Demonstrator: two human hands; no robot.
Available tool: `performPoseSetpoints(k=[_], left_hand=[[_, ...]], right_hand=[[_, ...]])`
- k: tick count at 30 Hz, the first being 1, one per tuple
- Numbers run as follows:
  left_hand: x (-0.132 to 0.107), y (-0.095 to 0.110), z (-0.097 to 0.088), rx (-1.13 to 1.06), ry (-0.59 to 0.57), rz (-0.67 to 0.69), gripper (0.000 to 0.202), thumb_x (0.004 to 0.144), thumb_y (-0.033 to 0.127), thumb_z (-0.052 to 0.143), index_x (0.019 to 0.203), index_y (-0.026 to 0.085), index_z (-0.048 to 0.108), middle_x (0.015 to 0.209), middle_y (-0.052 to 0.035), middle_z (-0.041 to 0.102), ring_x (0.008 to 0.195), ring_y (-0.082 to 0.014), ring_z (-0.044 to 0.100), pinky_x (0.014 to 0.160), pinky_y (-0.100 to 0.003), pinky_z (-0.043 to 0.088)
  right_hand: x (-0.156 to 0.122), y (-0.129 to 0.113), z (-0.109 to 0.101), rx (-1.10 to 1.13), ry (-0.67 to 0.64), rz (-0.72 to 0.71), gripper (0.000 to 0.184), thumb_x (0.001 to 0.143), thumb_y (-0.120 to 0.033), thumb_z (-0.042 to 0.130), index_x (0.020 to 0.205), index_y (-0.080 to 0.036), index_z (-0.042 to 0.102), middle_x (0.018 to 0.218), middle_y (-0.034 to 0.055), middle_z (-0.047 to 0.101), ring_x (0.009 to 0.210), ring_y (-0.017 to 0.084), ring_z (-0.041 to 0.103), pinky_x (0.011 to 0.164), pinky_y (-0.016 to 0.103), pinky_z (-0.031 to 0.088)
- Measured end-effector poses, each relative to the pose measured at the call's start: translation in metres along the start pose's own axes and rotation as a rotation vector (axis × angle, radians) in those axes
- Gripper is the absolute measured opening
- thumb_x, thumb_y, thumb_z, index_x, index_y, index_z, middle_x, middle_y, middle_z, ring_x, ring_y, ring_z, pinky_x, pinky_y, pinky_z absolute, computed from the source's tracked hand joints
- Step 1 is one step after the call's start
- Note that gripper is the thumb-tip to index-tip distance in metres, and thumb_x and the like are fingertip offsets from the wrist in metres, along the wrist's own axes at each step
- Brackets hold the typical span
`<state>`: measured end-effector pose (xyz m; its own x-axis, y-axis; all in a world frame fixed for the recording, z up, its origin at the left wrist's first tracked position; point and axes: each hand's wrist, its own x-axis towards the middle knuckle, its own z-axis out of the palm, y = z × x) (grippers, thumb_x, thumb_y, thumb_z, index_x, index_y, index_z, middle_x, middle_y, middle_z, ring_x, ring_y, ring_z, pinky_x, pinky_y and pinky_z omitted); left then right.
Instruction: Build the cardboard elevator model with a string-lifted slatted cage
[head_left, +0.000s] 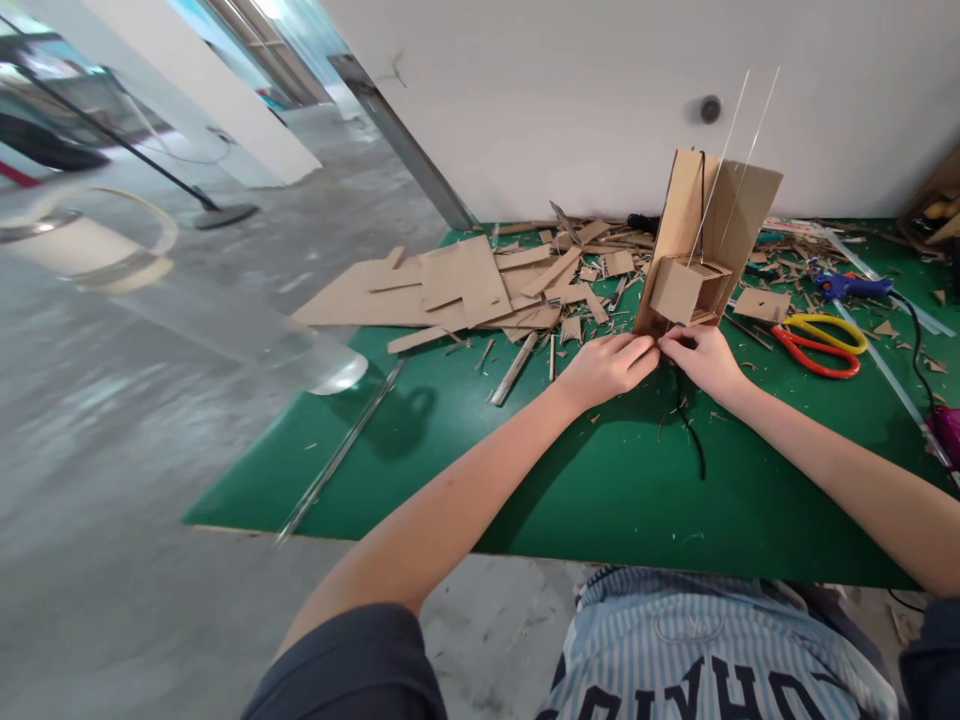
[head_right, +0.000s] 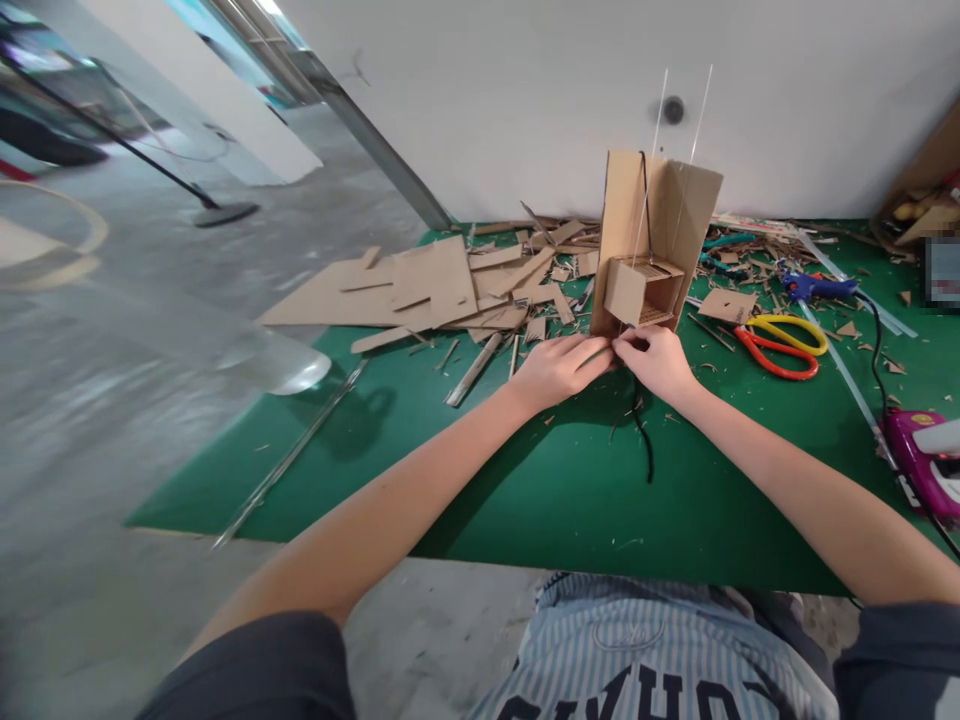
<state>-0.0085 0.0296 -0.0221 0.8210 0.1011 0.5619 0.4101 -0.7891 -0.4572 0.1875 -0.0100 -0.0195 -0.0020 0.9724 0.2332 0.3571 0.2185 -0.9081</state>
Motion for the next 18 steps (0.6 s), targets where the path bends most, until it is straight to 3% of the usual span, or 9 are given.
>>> performPoseSetpoints(k=[8, 13, 18], left_hand=[[-0.0018, -0.0023, 0.0004, 0.055, 0.107, 0.076, 0.014, 0.1, 0.022, 0.059, 0.106, 0.016, 0.069, 0.098, -0.0046, 0.077, 0.08, -0.0163, 0.071, 0.067, -0.031, 0.06], [-0.0042, -0.0018, 0.0012, -0.018, 0.033, 0.06, 0.017, 0.102, 0.022, 0.056, 0.11, 0.017, 0.07, 0.103, -0.0065, 0.077, 0.087, -0.0172, 0.074, 0.072, -0.032, 0.061], [-0.0051, -0.0015, 0.0009, -0.009, 0.072, 0.066, 0.018, 0.102, 0.025, 0.057, 0.109, 0.016, 0.071, 0.104, -0.0053, 0.078, 0.087, -0.0165, 0.073, 0.072, -0.03, 0.06]], right_hand=[[0.0007, 0.0018, 0.0012, 0.012, 0.028, 0.011, 0.019, 0.083, -0.03, 0.061, 0.072, -0.017, 0.068, 0.074, 0.0032, 0.069, 0.071, 0.015, 0.06, 0.074, 0.031, 0.046], [0.001, 0.0053, 0.0009, -0.015, 0.007, -0.019, 0.02, 0.084, -0.031, 0.06, 0.07, -0.019, 0.066, 0.073, 0.0027, 0.068, 0.071, 0.015, 0.059, 0.072, 0.031, 0.046], [0.0002, 0.0057, 0.0003, -0.017, -0.008, -0.022, 0.02, 0.085, -0.03, 0.059, 0.069, -0.019, 0.065, 0.072, 0.0026, 0.067, 0.069, 0.015, 0.059, 0.07, 0.031, 0.045]])
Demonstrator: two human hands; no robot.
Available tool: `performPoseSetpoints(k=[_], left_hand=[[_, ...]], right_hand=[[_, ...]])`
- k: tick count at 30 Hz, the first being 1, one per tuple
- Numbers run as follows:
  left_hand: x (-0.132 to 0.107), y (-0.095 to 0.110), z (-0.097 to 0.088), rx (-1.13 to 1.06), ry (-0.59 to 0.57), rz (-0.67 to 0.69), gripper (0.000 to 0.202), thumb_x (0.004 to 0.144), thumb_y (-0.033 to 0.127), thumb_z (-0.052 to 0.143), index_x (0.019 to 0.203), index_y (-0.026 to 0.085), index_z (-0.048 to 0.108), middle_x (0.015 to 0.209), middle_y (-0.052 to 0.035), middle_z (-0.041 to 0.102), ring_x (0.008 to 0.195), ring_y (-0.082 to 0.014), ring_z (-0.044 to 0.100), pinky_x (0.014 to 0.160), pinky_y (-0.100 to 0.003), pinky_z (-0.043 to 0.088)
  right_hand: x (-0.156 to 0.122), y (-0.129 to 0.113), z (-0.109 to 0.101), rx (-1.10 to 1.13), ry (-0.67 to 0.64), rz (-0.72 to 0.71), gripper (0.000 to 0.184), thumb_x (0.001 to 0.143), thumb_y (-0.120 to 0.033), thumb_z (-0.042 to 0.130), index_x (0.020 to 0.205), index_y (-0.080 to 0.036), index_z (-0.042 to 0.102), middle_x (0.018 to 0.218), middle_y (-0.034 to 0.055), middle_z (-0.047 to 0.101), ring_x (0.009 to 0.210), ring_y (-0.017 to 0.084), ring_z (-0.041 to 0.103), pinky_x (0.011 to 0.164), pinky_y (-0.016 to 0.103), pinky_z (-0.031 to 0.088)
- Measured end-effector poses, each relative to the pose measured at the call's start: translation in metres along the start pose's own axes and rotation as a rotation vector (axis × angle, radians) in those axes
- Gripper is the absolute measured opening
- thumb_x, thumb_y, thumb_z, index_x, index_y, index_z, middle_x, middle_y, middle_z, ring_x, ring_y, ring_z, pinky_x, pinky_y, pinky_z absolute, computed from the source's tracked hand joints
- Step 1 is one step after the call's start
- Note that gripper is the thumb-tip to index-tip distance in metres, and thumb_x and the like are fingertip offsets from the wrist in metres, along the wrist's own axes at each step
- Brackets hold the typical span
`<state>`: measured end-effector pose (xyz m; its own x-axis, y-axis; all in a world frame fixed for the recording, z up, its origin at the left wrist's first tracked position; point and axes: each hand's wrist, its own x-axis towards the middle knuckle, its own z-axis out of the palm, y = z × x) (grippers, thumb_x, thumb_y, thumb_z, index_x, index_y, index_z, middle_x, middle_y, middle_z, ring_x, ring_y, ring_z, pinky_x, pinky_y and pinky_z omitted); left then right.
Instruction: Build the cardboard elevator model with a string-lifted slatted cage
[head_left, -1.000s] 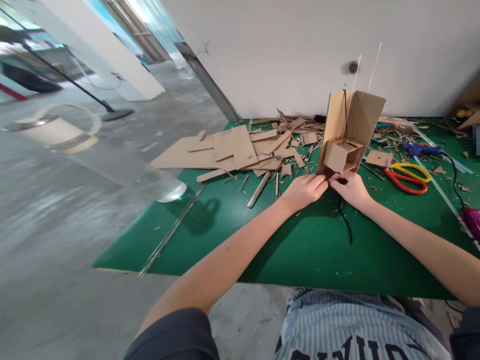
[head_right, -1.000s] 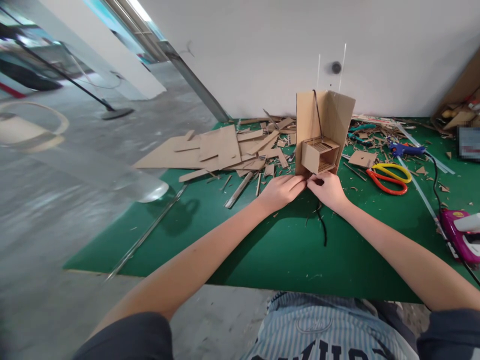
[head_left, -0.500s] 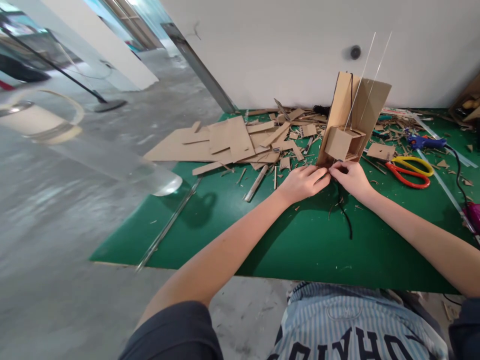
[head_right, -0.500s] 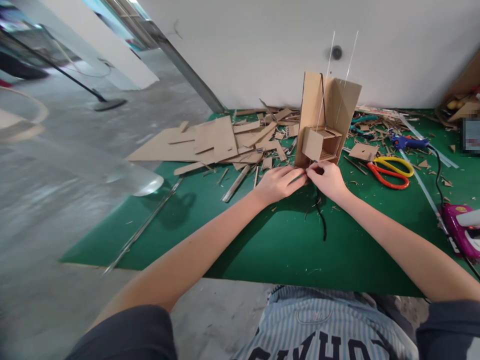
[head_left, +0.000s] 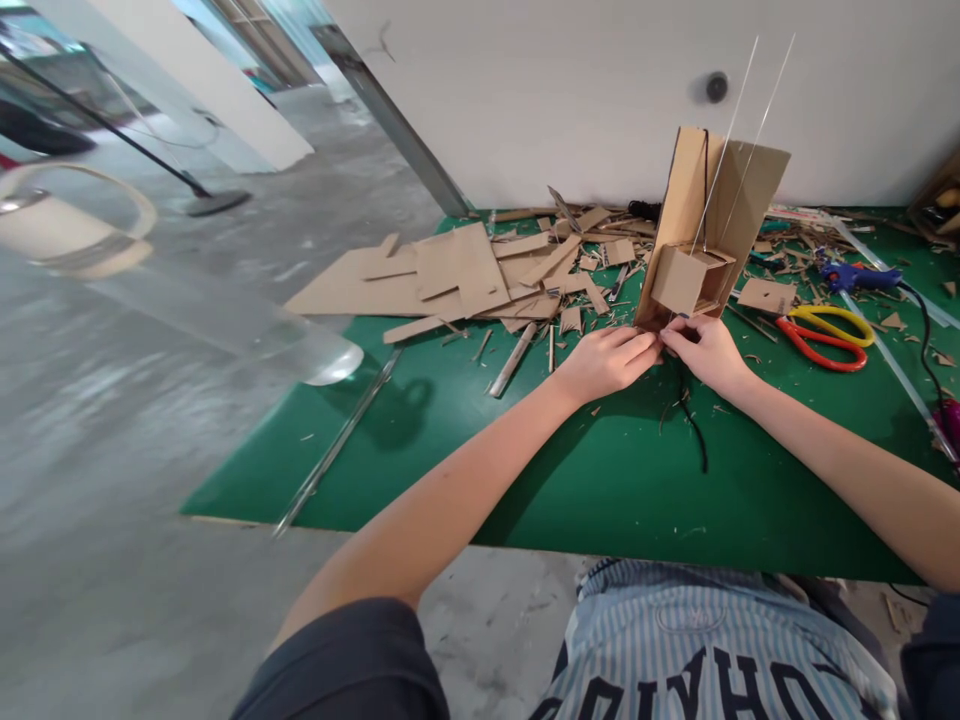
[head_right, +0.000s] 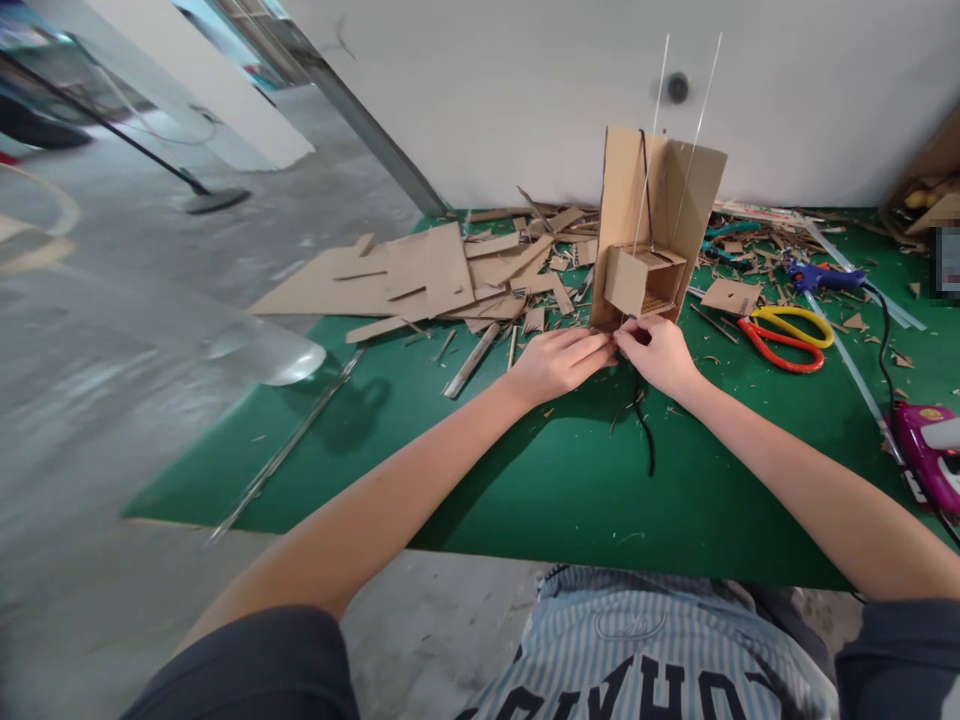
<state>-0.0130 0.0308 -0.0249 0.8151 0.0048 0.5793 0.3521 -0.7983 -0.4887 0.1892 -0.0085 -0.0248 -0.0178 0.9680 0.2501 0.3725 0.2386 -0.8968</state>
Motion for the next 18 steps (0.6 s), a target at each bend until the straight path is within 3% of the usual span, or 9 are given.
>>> performPoseSetpoints(k=[7, 13, 18], left_hand=[[0.0019, -0.0025, -0.0015, -0.253, -0.139, -0.163, 0.028, 0.105, 0.034, 0.051, 0.101, 0.019, 0.074, 0.104, -0.0032, 0.078, 0.085, -0.0142, 0.07, 0.073, -0.028, 0.056], [0.0044, -0.0023, 0.0015, -0.612, -0.111, -0.374, 0.031, 0.102, 0.039, 0.055, 0.097, 0.017, 0.076, 0.101, -0.0068, 0.076, 0.094, -0.0166, 0.072, 0.085, -0.03, 0.058], [0.007, -0.0009, 0.004, -0.834, -0.081, -0.58, 0.023, 0.098, 0.034, 0.064, 0.09, 0.017, 0.077, 0.096, -0.007, 0.075, 0.091, -0.0167, 0.073, 0.086, -0.032, 0.059]], right_hand=[[-0.0043, -0.0042, 0.0008, -0.093, 0.014, -0.042, 0.018, 0.086, -0.024, 0.059, 0.07, -0.018, 0.067, 0.073, 0.0026, 0.07, 0.073, 0.015, 0.061, 0.075, 0.03, 0.047], [-0.0054, -0.0035, 0.0004, -0.099, 0.007, -0.036, 0.017, 0.086, -0.026, 0.061, 0.074, -0.018, 0.07, 0.08, 0.0044, 0.073, 0.075, 0.016, 0.063, 0.077, 0.032, 0.048], [-0.0056, -0.0032, 0.0005, -0.122, 0.004, -0.039, 0.017, 0.086, -0.024, 0.061, 0.075, -0.018, 0.072, 0.082, 0.0046, 0.074, 0.076, 0.016, 0.064, 0.077, 0.031, 0.048]])
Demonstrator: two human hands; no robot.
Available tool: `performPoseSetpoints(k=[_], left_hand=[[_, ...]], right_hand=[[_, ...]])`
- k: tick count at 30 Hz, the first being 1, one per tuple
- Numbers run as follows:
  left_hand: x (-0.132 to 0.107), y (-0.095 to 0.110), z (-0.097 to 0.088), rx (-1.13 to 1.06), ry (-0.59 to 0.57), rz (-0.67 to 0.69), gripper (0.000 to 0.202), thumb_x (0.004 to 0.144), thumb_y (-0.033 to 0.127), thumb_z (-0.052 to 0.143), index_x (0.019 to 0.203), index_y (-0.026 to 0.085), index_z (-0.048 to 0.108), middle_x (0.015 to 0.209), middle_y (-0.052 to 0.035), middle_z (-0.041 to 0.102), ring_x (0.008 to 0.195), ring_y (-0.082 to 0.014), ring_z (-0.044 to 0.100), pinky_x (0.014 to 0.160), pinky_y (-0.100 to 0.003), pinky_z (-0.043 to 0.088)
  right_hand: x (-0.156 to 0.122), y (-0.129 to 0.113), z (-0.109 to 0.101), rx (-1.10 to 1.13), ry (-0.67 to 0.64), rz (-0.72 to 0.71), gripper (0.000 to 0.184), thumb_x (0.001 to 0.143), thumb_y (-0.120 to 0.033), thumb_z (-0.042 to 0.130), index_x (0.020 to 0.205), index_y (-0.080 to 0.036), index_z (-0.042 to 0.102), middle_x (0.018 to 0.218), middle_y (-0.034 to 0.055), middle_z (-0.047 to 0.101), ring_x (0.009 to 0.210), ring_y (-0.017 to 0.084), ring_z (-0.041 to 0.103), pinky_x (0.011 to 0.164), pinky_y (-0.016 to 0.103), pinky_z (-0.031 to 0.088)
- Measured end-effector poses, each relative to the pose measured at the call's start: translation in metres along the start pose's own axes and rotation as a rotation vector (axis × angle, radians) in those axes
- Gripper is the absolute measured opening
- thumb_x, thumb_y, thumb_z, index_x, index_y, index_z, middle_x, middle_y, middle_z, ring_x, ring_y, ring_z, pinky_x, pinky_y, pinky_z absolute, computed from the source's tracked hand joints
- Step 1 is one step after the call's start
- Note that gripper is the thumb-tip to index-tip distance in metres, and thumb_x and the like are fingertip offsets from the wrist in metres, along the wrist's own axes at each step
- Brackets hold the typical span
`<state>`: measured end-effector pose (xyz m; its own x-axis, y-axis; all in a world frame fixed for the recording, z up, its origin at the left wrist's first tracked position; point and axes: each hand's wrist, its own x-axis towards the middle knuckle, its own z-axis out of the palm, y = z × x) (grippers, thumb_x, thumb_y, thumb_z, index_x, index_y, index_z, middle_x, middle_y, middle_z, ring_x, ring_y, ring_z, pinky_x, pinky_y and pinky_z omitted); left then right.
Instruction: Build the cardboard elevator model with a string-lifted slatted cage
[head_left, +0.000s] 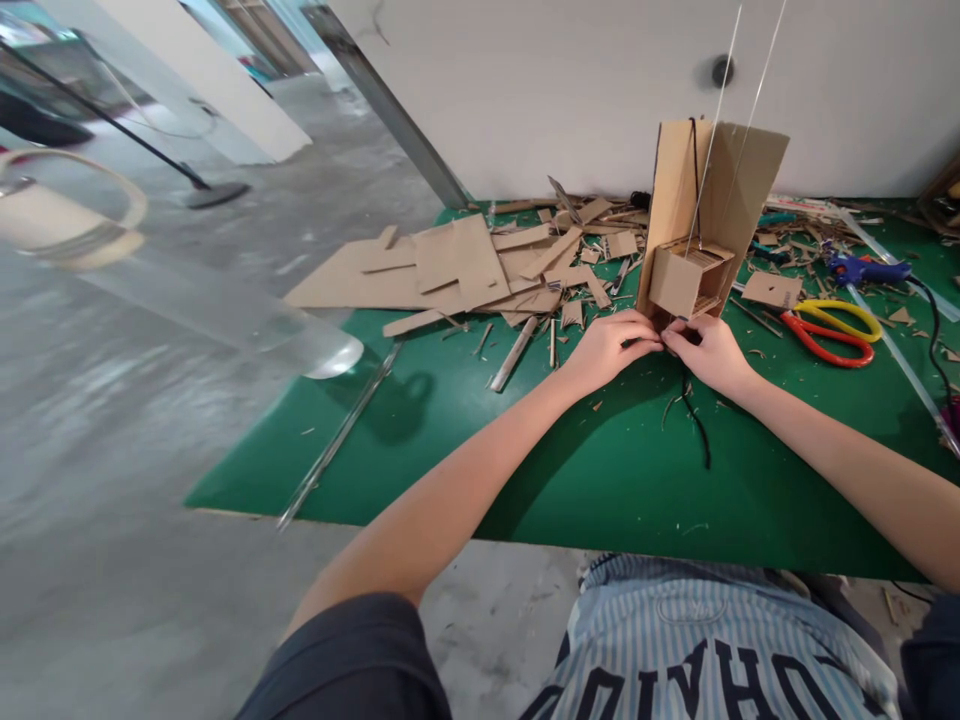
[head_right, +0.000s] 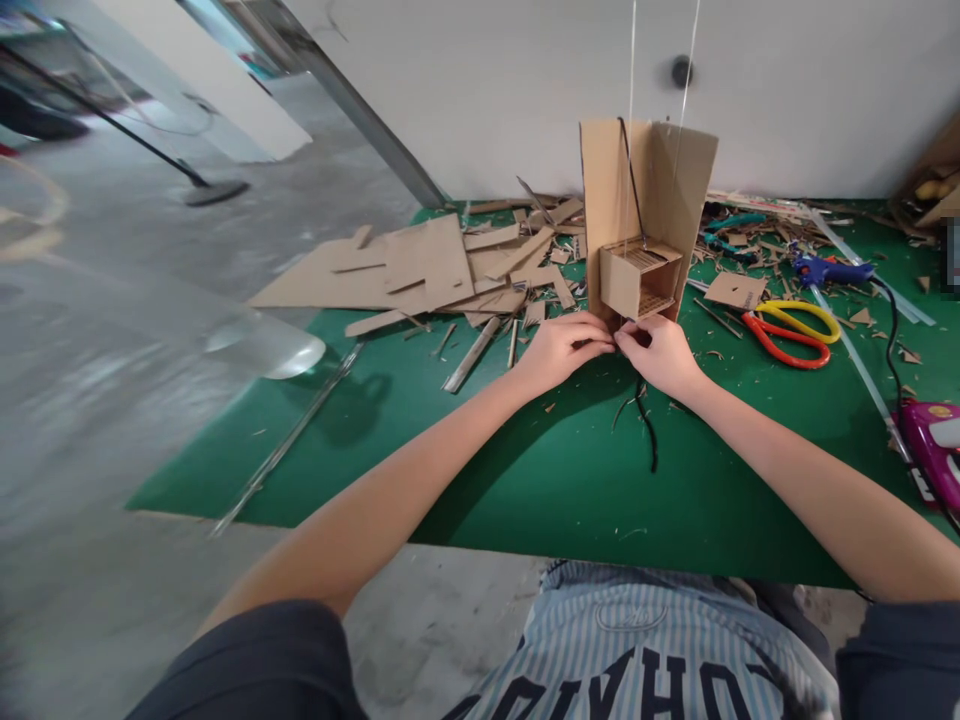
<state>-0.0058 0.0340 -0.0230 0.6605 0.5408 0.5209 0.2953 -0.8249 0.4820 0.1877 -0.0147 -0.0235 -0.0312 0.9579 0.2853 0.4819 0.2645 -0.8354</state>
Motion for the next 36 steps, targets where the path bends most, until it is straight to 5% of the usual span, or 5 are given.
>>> performPoseSetpoints(k=[5, 11, 20, 28, 36], left_hand=[[0.001, 0.001, 0.003, -0.074, 0.066, -0.091, 0.02, 0.097, 0.032, 0.066, 0.087, 0.016, 0.075, 0.091, -0.0059, 0.075, 0.085, -0.0164, 0.071, 0.081, -0.032, 0.058], [-0.003, 0.007, 0.007, -0.168, 0.085, -0.276, 0.026, 0.094, 0.039, 0.069, 0.09, 0.016, 0.058, 0.079, 0.0006, 0.069, 0.05, -0.0069, 0.06, 0.05, -0.02, 0.046], [-0.005, 0.006, -0.001, -0.152, 0.066, -0.186, 0.026, 0.096, 0.039, 0.067, 0.087, 0.014, 0.067, 0.083, -0.0026, 0.074, 0.06, -0.0101, 0.069, 0.061, -0.022, 0.053], [-0.002, 0.003, -0.004, -0.405, -0.054, -0.312, 0.017, 0.097, 0.026, 0.061, 0.094, 0.014, 0.072, 0.1, -0.0068, 0.072, 0.067, -0.0094, 0.071, 0.066, -0.022, 0.059], [0.001, 0.01, -0.003, -0.275, -0.068, -0.36, 0.016, 0.096, 0.02, 0.059, 0.087, 0.014, 0.07, 0.092, -0.0039, 0.071, 0.061, -0.0077, 0.069, 0.061, -0.02, 0.052]], right_hand=[[0.0, -0.001, 0.001, 0.008, 0.006, 0.017, 0.017, 0.086, -0.024, 0.062, 0.074, -0.018, 0.072, 0.077, 0.0036, 0.072, 0.072, 0.016, 0.062, 0.074, 0.031, 0.046], [-0.001, -0.005, 0.0, 0.015, 0.006, 0.017, 0.017, 0.084, -0.019, 0.062, 0.07, -0.018, 0.071, 0.076, 0.0043, 0.073, 0.073, 0.016, 0.064, 0.074, 0.03, 0.046], [0.0, -0.007, -0.002, 0.008, -0.016, 0.02, 0.017, 0.087, -0.024, 0.063, 0.075, -0.018, 0.073, 0.079, 0.0041, 0.073, 0.075, 0.017, 0.064, 0.077, 0.031, 0.047], [-0.001, -0.004, -0.001, 0.016, -0.006, 0.012, 0.016, 0.087, -0.026, 0.064, 0.078, -0.018, 0.073, 0.08, 0.0037, 0.074, 0.076, 0.017, 0.064, 0.078, 0.032, 0.047], [0.0, -0.004, 0.002, -0.016, -0.031, -0.01, 0.015, 0.086, -0.02, 0.063, 0.074, -0.017, 0.071, 0.084, 0.0058, 0.075, 0.083, 0.019, 0.069, 0.084, 0.033, 0.05]])
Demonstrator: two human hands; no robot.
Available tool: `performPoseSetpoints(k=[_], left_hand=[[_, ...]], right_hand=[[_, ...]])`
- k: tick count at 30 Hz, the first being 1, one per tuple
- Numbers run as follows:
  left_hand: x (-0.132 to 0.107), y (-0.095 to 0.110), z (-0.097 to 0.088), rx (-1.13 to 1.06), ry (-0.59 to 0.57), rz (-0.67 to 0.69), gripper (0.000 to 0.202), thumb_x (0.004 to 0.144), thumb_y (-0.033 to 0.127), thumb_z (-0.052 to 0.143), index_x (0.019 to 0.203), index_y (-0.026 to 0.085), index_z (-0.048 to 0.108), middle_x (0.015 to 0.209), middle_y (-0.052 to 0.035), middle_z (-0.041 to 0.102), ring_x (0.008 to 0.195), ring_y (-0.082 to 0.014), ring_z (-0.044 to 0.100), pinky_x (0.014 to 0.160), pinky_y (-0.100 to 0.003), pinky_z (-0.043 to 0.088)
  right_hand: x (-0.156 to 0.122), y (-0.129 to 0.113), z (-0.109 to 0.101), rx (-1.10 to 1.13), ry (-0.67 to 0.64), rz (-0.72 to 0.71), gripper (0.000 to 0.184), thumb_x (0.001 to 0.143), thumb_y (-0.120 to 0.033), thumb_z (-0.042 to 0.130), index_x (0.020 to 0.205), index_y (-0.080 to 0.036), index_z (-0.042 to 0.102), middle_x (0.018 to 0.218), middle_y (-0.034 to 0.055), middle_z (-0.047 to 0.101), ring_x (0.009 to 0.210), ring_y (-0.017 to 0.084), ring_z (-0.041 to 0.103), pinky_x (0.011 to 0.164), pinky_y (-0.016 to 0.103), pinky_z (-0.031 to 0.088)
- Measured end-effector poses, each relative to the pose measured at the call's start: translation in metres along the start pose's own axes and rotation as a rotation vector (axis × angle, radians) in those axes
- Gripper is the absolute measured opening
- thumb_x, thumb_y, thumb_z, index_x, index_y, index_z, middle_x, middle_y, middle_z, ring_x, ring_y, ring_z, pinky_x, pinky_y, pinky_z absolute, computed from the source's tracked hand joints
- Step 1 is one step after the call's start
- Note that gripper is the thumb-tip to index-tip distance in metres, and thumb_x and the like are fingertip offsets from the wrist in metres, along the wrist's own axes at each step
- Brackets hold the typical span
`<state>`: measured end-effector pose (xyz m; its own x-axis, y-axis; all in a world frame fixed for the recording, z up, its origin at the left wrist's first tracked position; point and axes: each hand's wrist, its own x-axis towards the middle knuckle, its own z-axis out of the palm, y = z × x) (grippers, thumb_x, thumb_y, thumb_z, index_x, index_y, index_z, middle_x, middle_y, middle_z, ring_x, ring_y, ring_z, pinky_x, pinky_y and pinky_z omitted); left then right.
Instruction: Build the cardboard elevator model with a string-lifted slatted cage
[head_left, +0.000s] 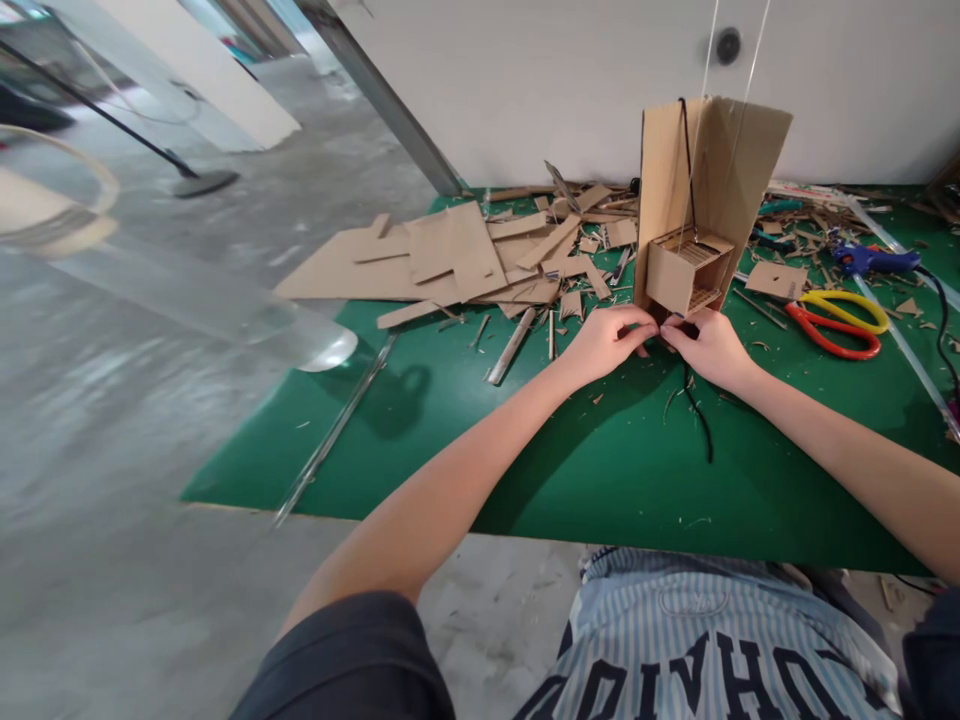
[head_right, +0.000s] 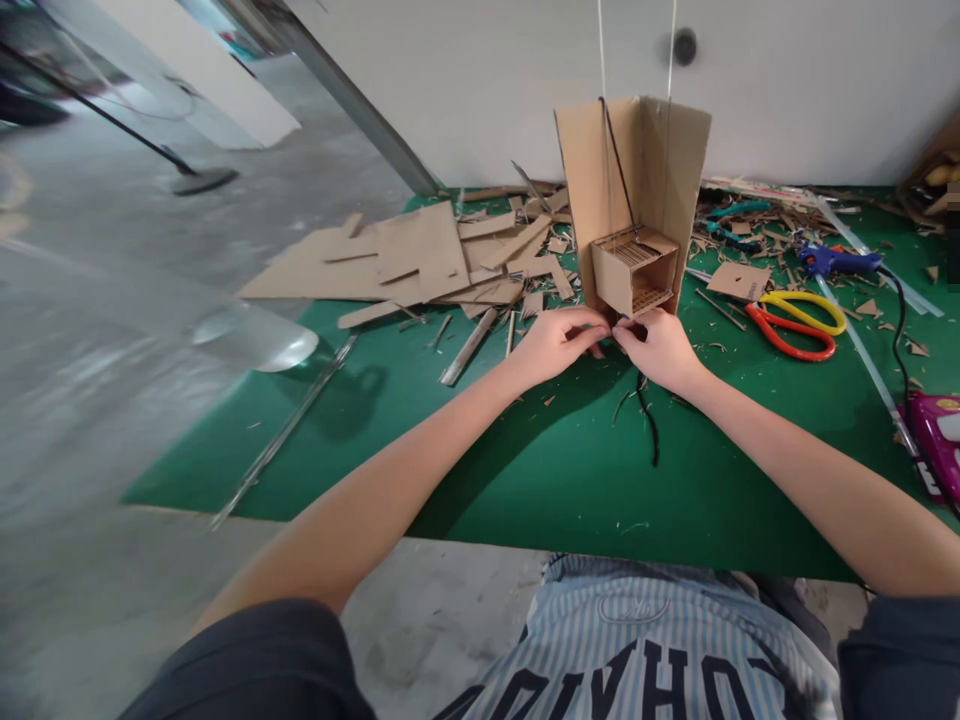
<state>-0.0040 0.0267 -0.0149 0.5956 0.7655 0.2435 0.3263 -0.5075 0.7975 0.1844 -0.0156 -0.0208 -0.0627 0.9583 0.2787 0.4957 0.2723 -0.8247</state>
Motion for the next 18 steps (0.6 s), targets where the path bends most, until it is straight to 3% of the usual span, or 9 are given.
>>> performPoseSetpoints(k=[7, 13, 18], left_hand=[[-0.002, 0.002, 0.002, 0.085, 0.026, -0.029, 0.012, 0.094, 0.016, 0.062, 0.087, 0.014, 0.072, 0.082, -0.0008, 0.073, 0.058, -0.0077, 0.066, 0.064, -0.021, 0.051], [-0.003, -0.003, -0.005, 0.123, -0.057, -0.021, 0.014, 0.096, 0.018, 0.062, 0.094, 0.016, 0.076, 0.093, -0.003, 0.078, 0.061, -0.0097, 0.069, 0.07, -0.024, 0.056], [-0.001, -0.006, -0.013, 0.277, -0.121, 0.142, 0.017, 0.095, 0.013, 0.062, 0.097, 0.019, 0.078, 0.108, -0.0049, 0.079, 0.1, -0.0176, 0.075, 0.097, -0.032, 0.057]], right_hand=[[-0.001, 0.001, -0.001, -0.146, -0.064, -0.044, 0.013, 0.086, -0.021, 0.059, 0.079, -0.018, 0.069, 0.082, 0.0064, 0.072, 0.081, 0.019, 0.066, 0.083, 0.035, 0.052], [-0.005, 0.013, 0.003, -0.379, -0.092, -0.212, 0.007, 0.082, -0.021, 0.061, 0.083, -0.016, 0.066, 0.098, 0.0126, 0.068, 0.105, 0.029, 0.06, 0.097, 0.045, 0.05], [-0.002, 0.018, 0.004, -0.376, -0.126, -0.229, 0.008, 0.082, -0.02, 0.059, 0.08, -0.017, 0.066, 0.093, 0.0117, 0.067, 0.102, 0.028, 0.06, 0.097, 0.046, 0.05]])
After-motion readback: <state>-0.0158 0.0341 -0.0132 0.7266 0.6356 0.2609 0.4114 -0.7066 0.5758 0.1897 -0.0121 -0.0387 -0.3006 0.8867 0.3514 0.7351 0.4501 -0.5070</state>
